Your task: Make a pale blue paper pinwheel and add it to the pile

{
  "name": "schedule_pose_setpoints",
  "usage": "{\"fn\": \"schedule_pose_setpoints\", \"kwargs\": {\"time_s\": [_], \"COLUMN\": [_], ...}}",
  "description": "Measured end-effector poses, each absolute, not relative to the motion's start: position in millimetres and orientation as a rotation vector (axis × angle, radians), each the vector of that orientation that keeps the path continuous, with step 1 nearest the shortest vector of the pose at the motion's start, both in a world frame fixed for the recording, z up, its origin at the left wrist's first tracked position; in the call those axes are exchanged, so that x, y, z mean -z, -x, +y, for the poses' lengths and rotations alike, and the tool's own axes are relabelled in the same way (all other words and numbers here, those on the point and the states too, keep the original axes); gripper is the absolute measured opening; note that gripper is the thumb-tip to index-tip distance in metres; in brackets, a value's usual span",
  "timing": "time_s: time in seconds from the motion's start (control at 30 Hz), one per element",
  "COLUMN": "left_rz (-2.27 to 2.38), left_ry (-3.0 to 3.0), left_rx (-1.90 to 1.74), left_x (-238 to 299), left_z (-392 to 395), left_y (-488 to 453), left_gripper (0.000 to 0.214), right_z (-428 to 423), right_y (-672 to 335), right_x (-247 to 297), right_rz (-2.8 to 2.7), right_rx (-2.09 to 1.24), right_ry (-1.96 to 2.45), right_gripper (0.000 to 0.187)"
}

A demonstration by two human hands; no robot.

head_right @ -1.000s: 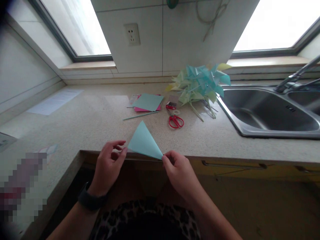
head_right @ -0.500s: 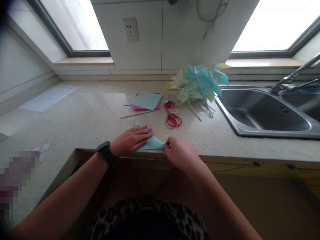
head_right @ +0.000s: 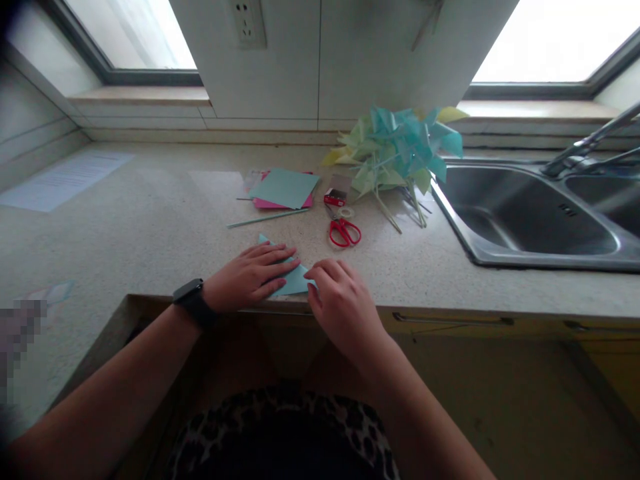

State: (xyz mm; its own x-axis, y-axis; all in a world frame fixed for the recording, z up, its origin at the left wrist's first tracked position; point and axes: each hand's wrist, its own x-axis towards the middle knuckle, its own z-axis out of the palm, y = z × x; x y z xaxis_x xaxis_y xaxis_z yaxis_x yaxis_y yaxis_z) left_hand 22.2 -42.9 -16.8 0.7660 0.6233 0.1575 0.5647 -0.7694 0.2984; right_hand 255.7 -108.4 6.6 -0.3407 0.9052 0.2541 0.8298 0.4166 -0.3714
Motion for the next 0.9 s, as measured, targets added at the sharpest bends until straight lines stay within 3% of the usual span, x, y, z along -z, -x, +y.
{"fn": "schedule_pose_setpoints", "kwargs": {"time_s": [0.13, 0.9], "left_rz": [0.947, 1.038], "left_ry": [-2.730, -2.812], "left_rx": [-0.363, -0.068], "left_x": [16.4, 10.2], "left_z": [-44.7, -50.1], "left_y": [-22.3, -8.7], "left_gripper": [0.047, 0.060], "right_z": [-107.3, -107.1], "right_y": [-249.1, -255.7], "right_x": [5.3, 32.4], "right_rz": [-2.344, -2.339], "right_rx": [-0.208, -0.191], "right_ry": [1.236, 1.219], "right_gripper": [0.025, 0.027]}}
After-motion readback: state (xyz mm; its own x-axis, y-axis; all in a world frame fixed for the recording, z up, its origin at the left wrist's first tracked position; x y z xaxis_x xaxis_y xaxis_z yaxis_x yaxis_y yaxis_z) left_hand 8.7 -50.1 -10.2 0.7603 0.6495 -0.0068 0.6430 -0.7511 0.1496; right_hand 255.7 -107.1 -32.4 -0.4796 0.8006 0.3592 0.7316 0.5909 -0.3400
